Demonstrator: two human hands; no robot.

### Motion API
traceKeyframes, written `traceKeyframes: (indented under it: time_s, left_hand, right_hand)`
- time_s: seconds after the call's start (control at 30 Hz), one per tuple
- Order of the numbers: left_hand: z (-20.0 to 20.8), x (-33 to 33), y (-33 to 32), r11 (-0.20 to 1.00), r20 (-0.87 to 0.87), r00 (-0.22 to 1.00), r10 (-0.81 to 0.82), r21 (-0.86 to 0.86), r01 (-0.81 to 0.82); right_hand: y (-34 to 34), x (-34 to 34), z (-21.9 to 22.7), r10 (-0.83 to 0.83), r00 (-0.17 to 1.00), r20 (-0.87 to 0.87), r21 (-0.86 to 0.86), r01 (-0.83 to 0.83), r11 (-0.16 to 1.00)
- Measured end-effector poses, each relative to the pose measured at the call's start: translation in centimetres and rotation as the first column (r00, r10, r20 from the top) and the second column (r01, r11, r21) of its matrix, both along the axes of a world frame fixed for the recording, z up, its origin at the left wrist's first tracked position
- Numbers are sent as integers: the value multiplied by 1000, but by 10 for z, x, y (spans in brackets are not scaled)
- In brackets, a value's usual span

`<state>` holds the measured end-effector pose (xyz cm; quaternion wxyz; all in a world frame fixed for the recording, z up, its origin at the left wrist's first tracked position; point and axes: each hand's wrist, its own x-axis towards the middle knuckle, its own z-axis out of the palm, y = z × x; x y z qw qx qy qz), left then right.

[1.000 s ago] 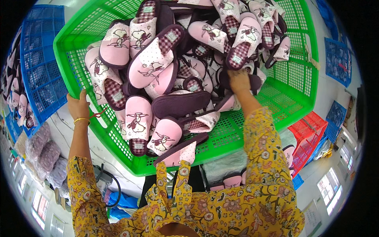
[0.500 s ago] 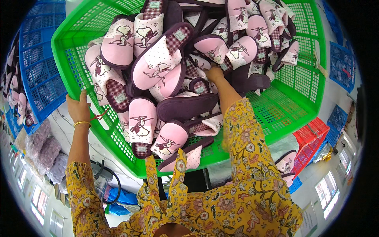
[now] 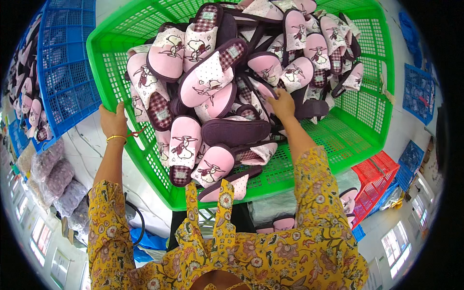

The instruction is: The person repeatedly picks up pink slippers from a green basket and places them into a red basket. The person then handles small white paper tags, folding and arranging them on a nearby surface.

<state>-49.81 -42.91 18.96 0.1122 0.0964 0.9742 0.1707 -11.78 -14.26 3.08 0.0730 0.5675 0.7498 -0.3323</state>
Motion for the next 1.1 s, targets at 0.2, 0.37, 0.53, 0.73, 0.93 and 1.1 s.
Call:
traceKeyframes:
  time_s: [0.2,0.37,0.53,0.73,0.93,1.1]
  left_hand:
    - [-12,-9,-8,994,-10,1000,-12,-111,10]
    - [-33,-17,-27,978,-176,978,-111,-197,76]
    - [-29,-16,-19,968,-131,988,-86,-244,52]
    - [-13,-11,-9,974,-1,1000,-14,-225,13]
    - [-35,-20,-29,975,-174,978,-117,-207,80]
    - [-30,-16,-21,975,-164,981,-107,-211,72]
  right_hand:
    - [9,65,88,-283,939,-195,-118,264,957]
    - [-19,53,162,-856,455,-246,-794,412,447]
    - [-105,-12,131,-908,418,-19,-945,290,153]
    - [-114,-57,112,-25,999,-48,-531,-5,847]
    - [-80,-61,140,195,930,-310,357,-76,931]
    - [-16,-45,54,-191,899,-395,192,284,939]
